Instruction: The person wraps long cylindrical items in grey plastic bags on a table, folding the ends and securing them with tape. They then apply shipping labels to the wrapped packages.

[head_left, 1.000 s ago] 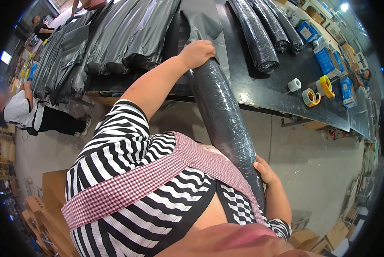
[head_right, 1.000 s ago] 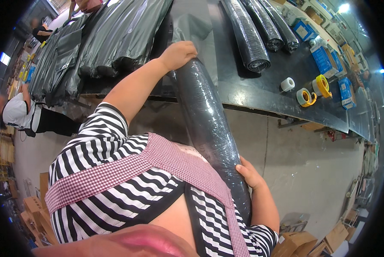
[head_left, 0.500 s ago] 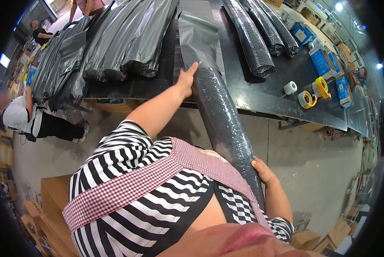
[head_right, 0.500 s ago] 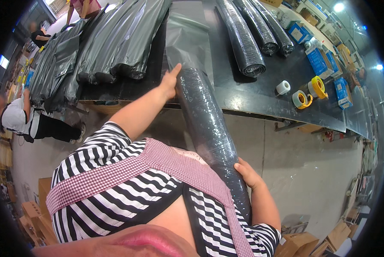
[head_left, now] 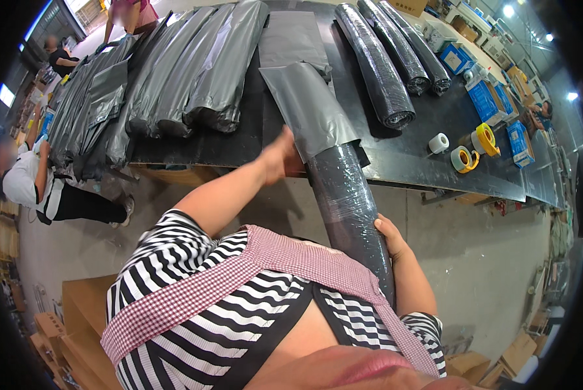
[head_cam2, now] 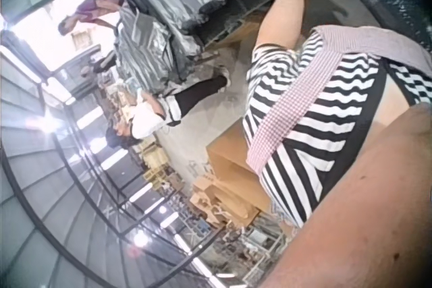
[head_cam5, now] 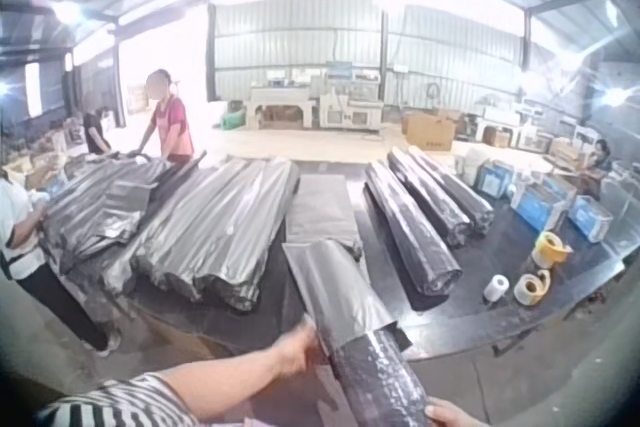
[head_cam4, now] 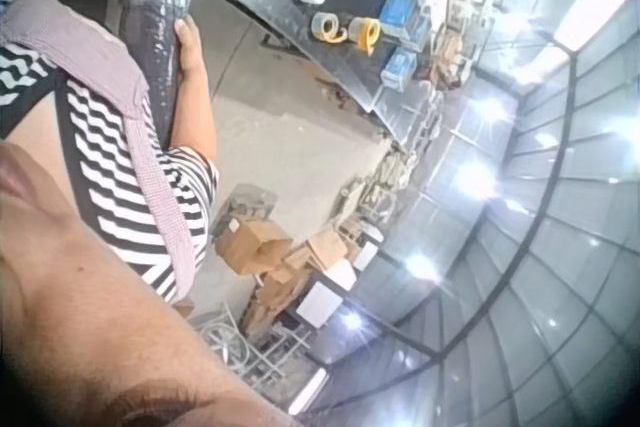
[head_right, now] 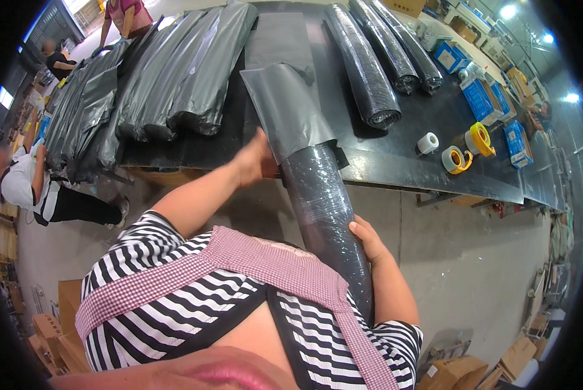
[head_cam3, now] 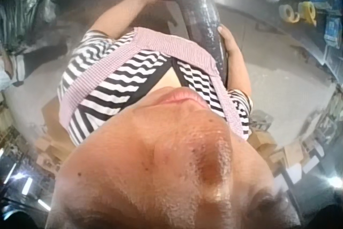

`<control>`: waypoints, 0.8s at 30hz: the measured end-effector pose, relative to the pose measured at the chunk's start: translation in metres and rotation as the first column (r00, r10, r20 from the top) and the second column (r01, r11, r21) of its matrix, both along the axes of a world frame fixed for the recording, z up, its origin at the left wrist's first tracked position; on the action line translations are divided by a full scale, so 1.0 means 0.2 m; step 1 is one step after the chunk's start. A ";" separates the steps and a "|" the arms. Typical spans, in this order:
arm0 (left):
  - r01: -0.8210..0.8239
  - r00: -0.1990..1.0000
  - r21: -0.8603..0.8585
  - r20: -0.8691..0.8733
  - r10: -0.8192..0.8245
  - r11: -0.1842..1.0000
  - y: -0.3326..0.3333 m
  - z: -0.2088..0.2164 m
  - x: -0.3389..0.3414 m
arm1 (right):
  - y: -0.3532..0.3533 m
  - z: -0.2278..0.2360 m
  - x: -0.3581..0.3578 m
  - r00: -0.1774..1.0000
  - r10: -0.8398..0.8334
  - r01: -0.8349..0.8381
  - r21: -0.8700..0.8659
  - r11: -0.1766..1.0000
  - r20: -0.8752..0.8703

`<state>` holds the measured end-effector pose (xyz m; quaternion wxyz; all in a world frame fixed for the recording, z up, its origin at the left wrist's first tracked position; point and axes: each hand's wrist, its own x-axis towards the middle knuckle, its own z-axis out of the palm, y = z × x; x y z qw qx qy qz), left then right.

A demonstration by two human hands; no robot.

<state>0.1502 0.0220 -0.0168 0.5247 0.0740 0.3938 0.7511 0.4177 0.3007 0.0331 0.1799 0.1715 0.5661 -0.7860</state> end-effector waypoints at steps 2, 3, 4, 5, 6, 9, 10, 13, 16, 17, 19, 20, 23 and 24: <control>-0.381 0.925 -0.118 -0.069 0.375 0.917 0.01 0.09 -0.27 | -0.03 -0.02 -0.04 0.999 0.038 -0.039 -0.030 0.999 -0.027; -0.477 0.874 -0.027 0.087 0.478 0.878 0.09 0.13 -0.34 | -0.04 -0.01 -0.05 0.998 0.056 -0.056 0.010 0.998 -0.011; -0.469 0.876 -0.022 0.116 0.468 0.883 0.10 0.14 -0.34 | -0.05 0.00 -0.06 0.997 0.073 -0.073 0.050 0.996 0.004; -0.461 0.877 -0.016 0.145 0.458 0.887 0.11 0.15 -0.34 | -0.05 0.01 -0.07 0.996 0.088 -0.090 0.089 0.992 0.020; -0.448 0.879 -0.011 0.176 0.443 0.894 0.13 0.14 -0.33 | -0.04 0.01 -0.05 0.996 0.086 -0.087 0.119 0.989 0.011; -0.396 0.895 0.020 0.231 0.381 0.918 0.22 0.10 -0.13 | -0.03 -0.02 -0.06 0.998 0.039 -0.032 0.124 0.992 -0.055; -0.354 0.899 -0.027 0.266 0.348 0.935 0.24 0.09 -0.01 | -0.02 -0.03 -0.05 1.000 0.012 -0.010 0.071 0.997 -0.027; -0.337 0.913 -0.153 0.187 0.362 0.929 0.31 0.06 0.35 | -0.01 0.00 -0.06 0.995 -0.076 0.070 0.089 0.994 0.071; -0.325 0.938 -0.080 0.097 0.332 0.942 0.35 -0.01 0.53 | 0.05 -0.11 -0.08 0.976 -0.184 0.162 0.174 0.971 0.118; -0.324 0.942 -0.043 0.080 0.327 0.945 0.36 -0.02 0.55 | 0.06 -0.10 -0.10 0.978 -0.176 0.155 0.173 0.973 0.115; -0.319 0.947 0.025 0.039 0.318 0.947 0.35 -0.03 0.55 | 0.02 -0.02 -0.23 0.981 -0.161 0.143 0.161 0.977 0.106; -0.351 0.935 -0.037 0.042 0.352 0.936 0.36 -0.02 0.49 | 0.00 -0.01 -0.31 0.984 -0.166 0.157 0.135 0.978 0.061; -0.354 0.934 -0.056 -0.066 0.351 0.933 0.40 0.16 0.07 | -0.03 0.04 -0.68 0.978 -0.195 0.204 -0.148 0.968 0.070; -0.402 0.916 -0.087 -0.016 0.402 0.912 0.41 0.21 -0.10 | -0.08 0.15 -0.84 0.981 -0.159 0.179 -0.213 0.960 0.110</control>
